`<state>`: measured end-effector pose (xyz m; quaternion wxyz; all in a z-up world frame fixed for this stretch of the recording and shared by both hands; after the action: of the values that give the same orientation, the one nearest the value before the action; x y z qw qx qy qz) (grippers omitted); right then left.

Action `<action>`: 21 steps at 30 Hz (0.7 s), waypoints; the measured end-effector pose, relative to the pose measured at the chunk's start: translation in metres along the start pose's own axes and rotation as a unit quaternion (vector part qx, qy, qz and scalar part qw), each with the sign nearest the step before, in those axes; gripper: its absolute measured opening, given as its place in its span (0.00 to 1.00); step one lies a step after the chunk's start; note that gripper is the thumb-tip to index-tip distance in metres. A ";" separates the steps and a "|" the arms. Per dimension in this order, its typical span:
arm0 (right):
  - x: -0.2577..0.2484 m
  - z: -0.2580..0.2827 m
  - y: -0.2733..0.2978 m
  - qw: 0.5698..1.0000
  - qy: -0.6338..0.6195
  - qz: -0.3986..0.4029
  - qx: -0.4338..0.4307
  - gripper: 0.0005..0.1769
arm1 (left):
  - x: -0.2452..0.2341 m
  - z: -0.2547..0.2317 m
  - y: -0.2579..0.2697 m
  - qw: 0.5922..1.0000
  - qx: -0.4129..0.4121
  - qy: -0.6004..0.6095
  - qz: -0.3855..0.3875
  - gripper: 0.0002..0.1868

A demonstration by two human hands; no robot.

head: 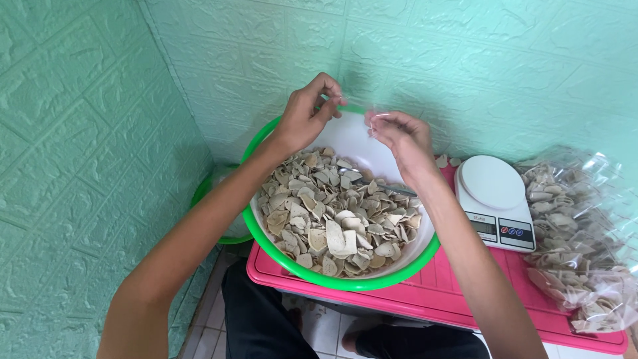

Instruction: Packaging and weighing dry snack crackers into plastic bags using a spoon and a digital scale.

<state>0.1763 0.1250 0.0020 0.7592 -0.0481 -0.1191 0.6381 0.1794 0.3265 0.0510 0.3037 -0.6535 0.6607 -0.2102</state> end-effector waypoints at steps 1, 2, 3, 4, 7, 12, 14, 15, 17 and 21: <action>0.004 0.003 0.002 0.999 -0.045 0.011 0.023 0.08 | 0.001 0.000 0.001 1.000 -0.007 0.004 0.004 0.04; 0.007 0.005 0.005 0.995 -0.089 0.023 0.046 0.08 | 0.001 0.001 0.001 1.000 -0.013 0.008 0.008 0.05; 0.006 0.006 0.005 0.995 -0.090 0.022 0.047 0.08 | 0.002 0.001 0.002 1.000 -0.014 0.009 0.009 0.05; 0.008 0.008 0.005 0.995 -0.081 0.038 0.034 0.11 | 0.004 0.002 0.003 0.999 -0.028 0.016 0.017 0.07; 0.014 0.008 0.006 0.995 -0.072 0.063 0.016 0.13 | 0.010 0.004 0.007 0.996 -0.070 0.040 0.040 0.10; 0.023 0.019 0.018 0.993 -0.049 0.105 0.018 0.18 | 0.018 0.011 0.010 0.988 -0.094 0.081 0.088 0.16; 0.025 0.016 0.019 0.990 -0.038 0.136 0.017 0.20 | 0.019 0.008 0.012 0.983 -0.095 0.115 0.105 0.21; 0.025 0.014 0.016 0.990 -0.038 0.136 0.018 0.20 | 0.020 0.006 0.012 0.983 -0.095 0.115 0.105 0.21; 0.024 0.009 0.012 0.990 -0.053 0.134 0.012 0.16 | 0.023 -0.003 0.012 0.980 -0.079 0.141 0.117 0.23; 0.031 0.020 0.022 0.983 -0.077 0.167 0.027 0.22 | 0.024 -0.004 0.016 0.975 -0.088 0.161 0.123 0.25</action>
<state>0.1553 0.1579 0.0201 0.6315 0.0022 -0.1505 0.7607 0.1661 0.3036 0.0398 0.1580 -0.5490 0.7922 -0.2148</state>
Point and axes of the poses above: each hand's wrist, its own y-axis away from the middle knuckle, its own x-axis out of the palm, z = x × y, the point moved 9 cm from there along -y, towards the middle knuckle, and after that the axes turned 12 degrees about -z, right-handed, at the moved point
